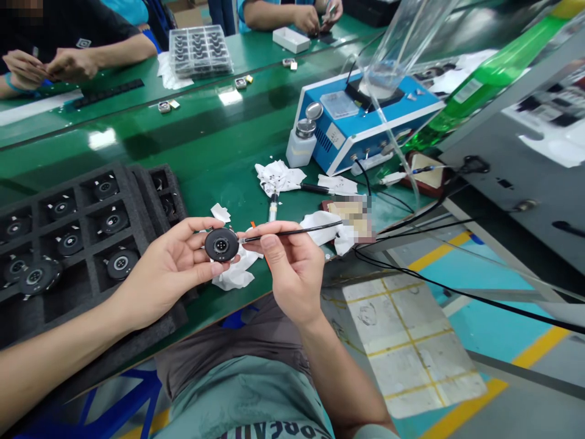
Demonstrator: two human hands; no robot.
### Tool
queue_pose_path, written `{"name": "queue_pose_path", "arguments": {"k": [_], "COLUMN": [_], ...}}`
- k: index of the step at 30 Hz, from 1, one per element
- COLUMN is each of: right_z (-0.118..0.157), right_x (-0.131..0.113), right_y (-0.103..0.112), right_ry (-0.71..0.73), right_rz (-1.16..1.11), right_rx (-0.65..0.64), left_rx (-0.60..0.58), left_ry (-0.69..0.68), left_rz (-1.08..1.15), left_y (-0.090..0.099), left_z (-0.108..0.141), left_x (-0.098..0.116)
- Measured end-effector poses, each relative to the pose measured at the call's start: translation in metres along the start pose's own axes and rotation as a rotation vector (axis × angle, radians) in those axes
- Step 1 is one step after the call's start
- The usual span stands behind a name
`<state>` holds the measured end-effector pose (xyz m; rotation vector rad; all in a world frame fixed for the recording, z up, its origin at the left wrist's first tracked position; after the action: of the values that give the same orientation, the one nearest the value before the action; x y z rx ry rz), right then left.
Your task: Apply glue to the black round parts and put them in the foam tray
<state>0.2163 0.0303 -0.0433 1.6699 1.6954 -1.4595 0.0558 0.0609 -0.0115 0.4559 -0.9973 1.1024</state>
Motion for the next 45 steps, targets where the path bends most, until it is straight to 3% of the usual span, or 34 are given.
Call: {"name": "queue_pose_path", "arguments": {"k": [16,45], "right_z": [0.0025,0.0034], "right_x": [0.0005,0.0029], "right_y": [0.0001,0.0017], "right_ry": [-0.022,-0.031], "right_rz": [-0.038,-0.029], "right_rx": [-0.023,-0.024], "left_rx": [-0.060,-0.039], "left_ry": [-0.026,-0.011], "left_rz": [0.032,-0.001], "left_y": [-0.0008,0.0012], "left_z": [-0.0011,-0.0018], "left_x": [-0.0020,-0.0048]}}
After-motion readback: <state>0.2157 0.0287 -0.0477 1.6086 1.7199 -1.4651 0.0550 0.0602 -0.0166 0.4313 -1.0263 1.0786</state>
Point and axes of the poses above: each hand's wrist, its own z-axis away from the middle knuckle, its own y-axis out of the back of the hand, x = y × z, the point moved 6 cm from there along -z, towards the middle knuckle, and after that the axes turned 13 degrees about y, right-handed, at the moved point
